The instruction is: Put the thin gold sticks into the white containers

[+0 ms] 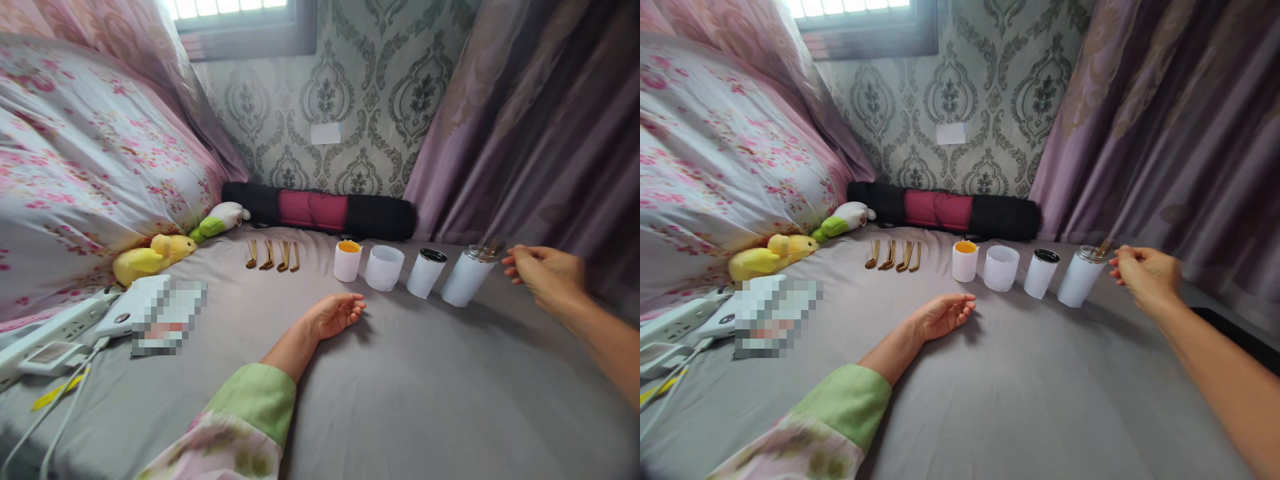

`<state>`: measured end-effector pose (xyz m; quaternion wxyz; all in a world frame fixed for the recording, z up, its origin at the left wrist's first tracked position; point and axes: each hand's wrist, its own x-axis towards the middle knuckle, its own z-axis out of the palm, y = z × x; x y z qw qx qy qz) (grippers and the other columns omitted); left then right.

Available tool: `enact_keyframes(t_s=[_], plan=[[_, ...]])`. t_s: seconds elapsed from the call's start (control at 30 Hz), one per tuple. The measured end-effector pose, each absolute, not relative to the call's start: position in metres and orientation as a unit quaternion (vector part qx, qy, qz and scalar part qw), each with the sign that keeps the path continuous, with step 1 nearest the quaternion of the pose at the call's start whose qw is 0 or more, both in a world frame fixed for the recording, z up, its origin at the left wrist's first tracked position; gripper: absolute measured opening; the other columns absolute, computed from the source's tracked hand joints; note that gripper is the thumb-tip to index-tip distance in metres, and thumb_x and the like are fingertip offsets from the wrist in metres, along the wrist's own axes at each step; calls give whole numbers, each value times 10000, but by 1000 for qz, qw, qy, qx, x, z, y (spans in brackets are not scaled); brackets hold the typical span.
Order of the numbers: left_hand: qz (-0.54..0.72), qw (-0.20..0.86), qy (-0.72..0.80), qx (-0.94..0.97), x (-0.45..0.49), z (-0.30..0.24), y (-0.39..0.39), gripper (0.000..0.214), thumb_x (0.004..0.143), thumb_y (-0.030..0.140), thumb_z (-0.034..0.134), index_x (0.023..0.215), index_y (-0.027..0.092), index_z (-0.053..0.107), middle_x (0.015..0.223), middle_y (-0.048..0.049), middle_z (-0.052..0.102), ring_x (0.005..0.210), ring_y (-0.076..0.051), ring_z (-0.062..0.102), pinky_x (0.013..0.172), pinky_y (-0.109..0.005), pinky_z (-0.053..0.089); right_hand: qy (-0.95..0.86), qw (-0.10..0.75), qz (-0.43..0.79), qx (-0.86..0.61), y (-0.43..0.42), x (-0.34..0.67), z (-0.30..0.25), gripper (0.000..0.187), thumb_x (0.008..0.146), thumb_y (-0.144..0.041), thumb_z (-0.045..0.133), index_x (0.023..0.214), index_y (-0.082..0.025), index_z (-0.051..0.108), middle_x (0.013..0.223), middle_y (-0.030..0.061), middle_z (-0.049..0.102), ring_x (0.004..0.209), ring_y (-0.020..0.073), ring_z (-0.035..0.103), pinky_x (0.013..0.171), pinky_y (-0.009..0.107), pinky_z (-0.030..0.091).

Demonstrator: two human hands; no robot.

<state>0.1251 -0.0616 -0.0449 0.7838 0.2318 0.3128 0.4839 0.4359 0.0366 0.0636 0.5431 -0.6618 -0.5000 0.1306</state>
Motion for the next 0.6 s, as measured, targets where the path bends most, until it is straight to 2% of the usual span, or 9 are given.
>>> enact_keyframes(t_s=[0.23, 0.6], plan=[[485, 786, 309, 227, 125, -45, -62, 125, 734, 115, 535, 838, 64, 580, 707, -64, 597, 582, -71, 548, 531, -158, 441, -490, 572, 140, -643, 26, 430, 66, 139, 749, -185, 450, 622, -160, 500, 565, 21, 499, 369, 63, 438, 308, 169, 339], [482, 785, 316, 229, 125, -43, -62, 118, 737, 114, 538, 838, 67, 575, 701, -55, 596, 573, -62, 544, 528, -151, 434, -493, 616, 175, -589, 8, 414, 67, 118, 743, -194, 472, 640, -154, 512, 535, 3, 481, 365, 58, 433, 304, 163, 334]])
